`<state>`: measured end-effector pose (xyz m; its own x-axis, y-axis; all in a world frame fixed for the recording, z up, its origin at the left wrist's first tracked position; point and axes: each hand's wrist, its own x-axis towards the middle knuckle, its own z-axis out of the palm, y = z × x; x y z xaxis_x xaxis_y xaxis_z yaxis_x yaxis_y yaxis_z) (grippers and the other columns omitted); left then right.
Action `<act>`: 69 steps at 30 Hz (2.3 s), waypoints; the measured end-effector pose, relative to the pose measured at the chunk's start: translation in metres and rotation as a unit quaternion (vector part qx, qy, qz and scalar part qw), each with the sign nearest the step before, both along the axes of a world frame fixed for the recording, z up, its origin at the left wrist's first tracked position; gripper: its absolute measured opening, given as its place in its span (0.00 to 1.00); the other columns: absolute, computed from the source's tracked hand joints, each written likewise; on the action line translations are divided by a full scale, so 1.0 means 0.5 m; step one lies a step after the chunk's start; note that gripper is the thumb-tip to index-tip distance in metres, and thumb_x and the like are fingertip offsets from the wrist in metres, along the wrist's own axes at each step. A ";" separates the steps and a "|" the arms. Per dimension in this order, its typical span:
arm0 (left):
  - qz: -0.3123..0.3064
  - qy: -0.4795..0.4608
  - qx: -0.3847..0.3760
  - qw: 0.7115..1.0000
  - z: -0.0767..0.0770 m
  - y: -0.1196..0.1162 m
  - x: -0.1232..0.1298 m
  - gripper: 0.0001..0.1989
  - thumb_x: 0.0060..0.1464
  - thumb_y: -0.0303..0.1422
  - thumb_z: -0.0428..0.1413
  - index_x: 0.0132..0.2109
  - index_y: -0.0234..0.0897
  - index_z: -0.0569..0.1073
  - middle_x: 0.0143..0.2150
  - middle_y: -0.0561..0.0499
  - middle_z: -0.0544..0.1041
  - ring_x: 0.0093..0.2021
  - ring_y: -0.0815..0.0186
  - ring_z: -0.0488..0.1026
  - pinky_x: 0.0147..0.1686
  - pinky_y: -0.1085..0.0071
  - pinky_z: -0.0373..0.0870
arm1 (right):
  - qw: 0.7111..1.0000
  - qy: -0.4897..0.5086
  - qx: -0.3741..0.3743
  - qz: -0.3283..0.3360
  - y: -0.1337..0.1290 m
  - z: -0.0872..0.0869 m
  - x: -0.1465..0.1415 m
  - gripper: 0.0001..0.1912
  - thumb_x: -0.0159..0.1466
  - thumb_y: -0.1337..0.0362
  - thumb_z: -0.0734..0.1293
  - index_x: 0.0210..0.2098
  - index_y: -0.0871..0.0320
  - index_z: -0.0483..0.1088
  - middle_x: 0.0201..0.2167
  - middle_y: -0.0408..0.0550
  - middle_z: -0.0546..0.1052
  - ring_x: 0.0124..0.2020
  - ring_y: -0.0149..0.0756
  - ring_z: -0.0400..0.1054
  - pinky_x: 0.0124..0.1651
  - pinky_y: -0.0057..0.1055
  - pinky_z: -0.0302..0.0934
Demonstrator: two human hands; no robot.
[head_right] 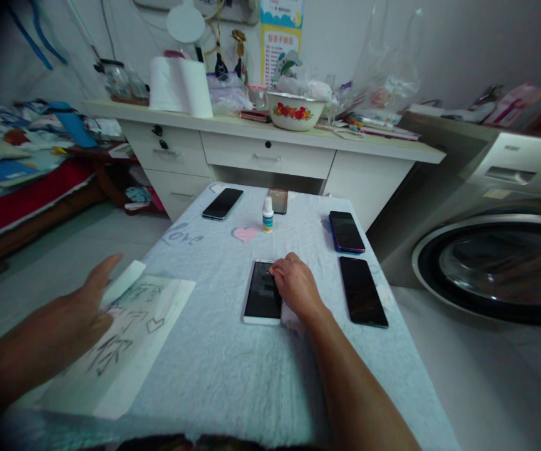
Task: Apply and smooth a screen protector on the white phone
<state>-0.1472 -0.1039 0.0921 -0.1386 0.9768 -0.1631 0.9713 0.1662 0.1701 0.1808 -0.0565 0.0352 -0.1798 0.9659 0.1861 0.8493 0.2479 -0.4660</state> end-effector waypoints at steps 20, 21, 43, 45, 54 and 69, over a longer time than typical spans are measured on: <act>0.045 -0.022 -0.036 0.998 0.034 0.019 0.015 0.32 0.61 0.36 0.39 0.68 0.37 0.37 0.41 0.38 0.76 0.29 0.58 0.76 0.28 0.68 0.67 | 1.000 0.008 -0.006 0.002 0.003 -0.004 0.001 0.09 0.65 0.69 0.63 0.37 0.58 0.76 0.35 0.48 0.72 0.37 0.32 0.67 0.43 0.26 0.58; 0.044 -0.022 -0.037 0.998 0.035 0.019 0.016 0.32 0.61 0.37 0.39 0.68 0.36 0.37 0.41 0.38 0.76 0.29 0.58 0.76 0.28 0.68 0.67 | 1.000 0.009 -0.005 0.001 0.003 -0.004 0.001 0.09 0.65 0.69 0.63 0.36 0.58 0.76 0.35 0.48 0.72 0.37 0.32 0.67 0.43 0.26 0.58; 0.058 -0.092 -0.013 0.994 0.022 0.021 0.001 0.32 0.60 0.38 0.41 0.68 0.39 0.39 0.63 0.37 0.62 0.51 0.51 0.72 0.50 0.57 0.67 | 1.000 -0.011 0.004 0.004 0.004 -0.008 0.003 0.10 0.66 0.68 0.62 0.36 0.58 0.76 0.35 0.48 0.73 0.38 0.32 0.67 0.44 0.26 0.57; 0.048 -0.094 -0.006 0.994 0.020 0.019 0.003 0.32 0.59 0.37 0.41 0.68 0.38 0.40 0.63 0.36 0.63 0.51 0.51 0.73 0.49 0.58 0.67 | 1.000 -0.010 0.004 0.003 0.005 -0.009 0.003 0.10 0.66 0.67 0.62 0.36 0.58 0.76 0.35 0.48 0.72 0.38 0.32 0.67 0.43 0.26 0.57; 0.021 -0.083 -0.030 0.996 0.004 0.014 0.029 0.31 0.58 0.33 0.41 0.67 0.39 0.44 0.53 0.41 0.73 0.44 0.55 0.76 0.44 0.59 0.70 | 1.000 -0.004 0.006 0.001 0.004 -0.010 0.004 0.09 0.65 0.69 0.62 0.36 0.58 0.76 0.35 0.48 0.72 0.37 0.32 0.67 0.43 0.26 0.57; -0.097 0.113 0.082 0.985 -0.110 -0.016 0.083 0.31 0.53 0.24 0.42 0.65 0.32 0.56 0.65 0.40 0.61 0.63 0.53 0.60 0.56 0.57 0.62 | 0.995 -0.042 0.015 -0.095 0.018 -0.020 0.013 0.11 0.66 0.66 0.61 0.35 0.57 0.76 0.34 0.48 0.72 0.37 0.33 0.67 0.40 0.27 0.55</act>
<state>-0.1056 -0.1120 0.0370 0.0384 0.9992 0.0128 0.9983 -0.0378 -0.0445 0.1873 -0.0473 0.0254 -0.0115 0.9781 0.2078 0.9174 0.0930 -0.3870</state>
